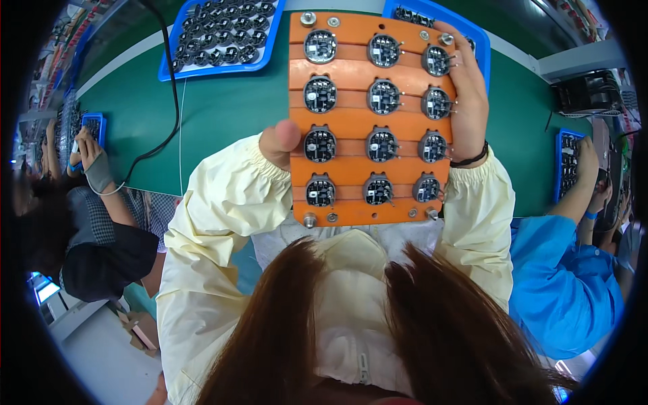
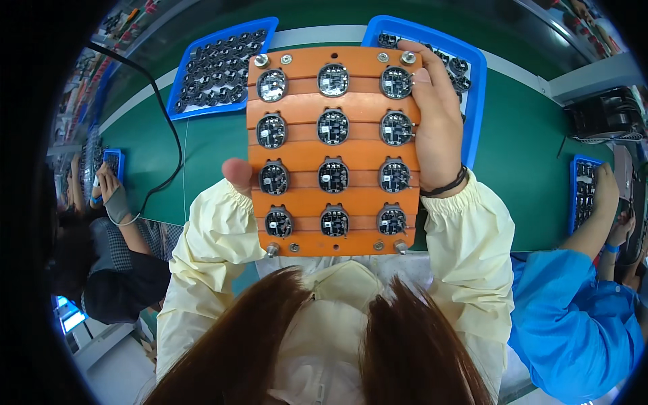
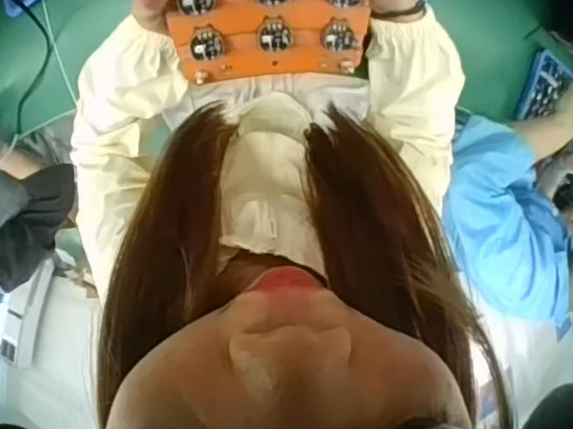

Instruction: Assembling small electronic components into an orange jig and organizing parts in a blue tray at a factory workbench.

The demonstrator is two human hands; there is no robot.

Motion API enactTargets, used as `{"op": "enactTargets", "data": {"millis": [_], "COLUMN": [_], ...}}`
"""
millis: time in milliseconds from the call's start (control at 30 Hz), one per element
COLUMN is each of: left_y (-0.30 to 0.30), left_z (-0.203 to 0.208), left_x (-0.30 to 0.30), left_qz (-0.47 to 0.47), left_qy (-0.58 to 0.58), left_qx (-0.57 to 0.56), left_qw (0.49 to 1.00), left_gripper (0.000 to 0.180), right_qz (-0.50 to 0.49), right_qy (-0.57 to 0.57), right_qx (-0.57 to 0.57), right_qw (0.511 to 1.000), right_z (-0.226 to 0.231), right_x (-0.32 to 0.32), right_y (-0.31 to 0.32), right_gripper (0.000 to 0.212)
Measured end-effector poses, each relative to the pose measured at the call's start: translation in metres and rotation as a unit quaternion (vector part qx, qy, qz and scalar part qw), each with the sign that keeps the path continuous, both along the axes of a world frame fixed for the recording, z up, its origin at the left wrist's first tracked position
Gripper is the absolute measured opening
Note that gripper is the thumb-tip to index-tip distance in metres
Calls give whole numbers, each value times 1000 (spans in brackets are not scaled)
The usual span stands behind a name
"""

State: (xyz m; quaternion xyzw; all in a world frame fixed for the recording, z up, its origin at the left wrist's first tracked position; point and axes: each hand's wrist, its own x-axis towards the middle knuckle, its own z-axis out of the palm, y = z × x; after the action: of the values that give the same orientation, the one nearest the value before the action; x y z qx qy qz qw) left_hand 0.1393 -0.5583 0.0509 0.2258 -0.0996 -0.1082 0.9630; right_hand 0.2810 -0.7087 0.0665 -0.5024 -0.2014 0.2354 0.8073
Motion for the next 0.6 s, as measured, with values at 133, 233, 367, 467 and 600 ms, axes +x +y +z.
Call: {"op": "enactTargets", "data": {"millis": [133,233,367,467,600], "left_y": [-2,-4,-6,-9,-7], "left_z": [3,4,4,6,7], "left_x": [-1,-2,-3,0,1], "left_qz": [13,28,42,31,49], "left_qy": [10,19,29,15,17], "left_qx": [13,28,30,3,13], "left_qw": [1000,999,998,999,999], "left_gripper": [92,91,90,89,87], "right_qz": [2,-3,-4,-14,-53], "right_qy": [-8,-12,-20,-17,-49], "right_qx": [1,-9,-24,-2,-6], "right_qw": [1000,1000,1000,1000,997], "right_z": [2,1,6,3,5], "right_x": [-1,0,0,-1,-3], "right_y": [-3,-4,-5,-3,0], "right_gripper": [32,32,33,36,38]}}
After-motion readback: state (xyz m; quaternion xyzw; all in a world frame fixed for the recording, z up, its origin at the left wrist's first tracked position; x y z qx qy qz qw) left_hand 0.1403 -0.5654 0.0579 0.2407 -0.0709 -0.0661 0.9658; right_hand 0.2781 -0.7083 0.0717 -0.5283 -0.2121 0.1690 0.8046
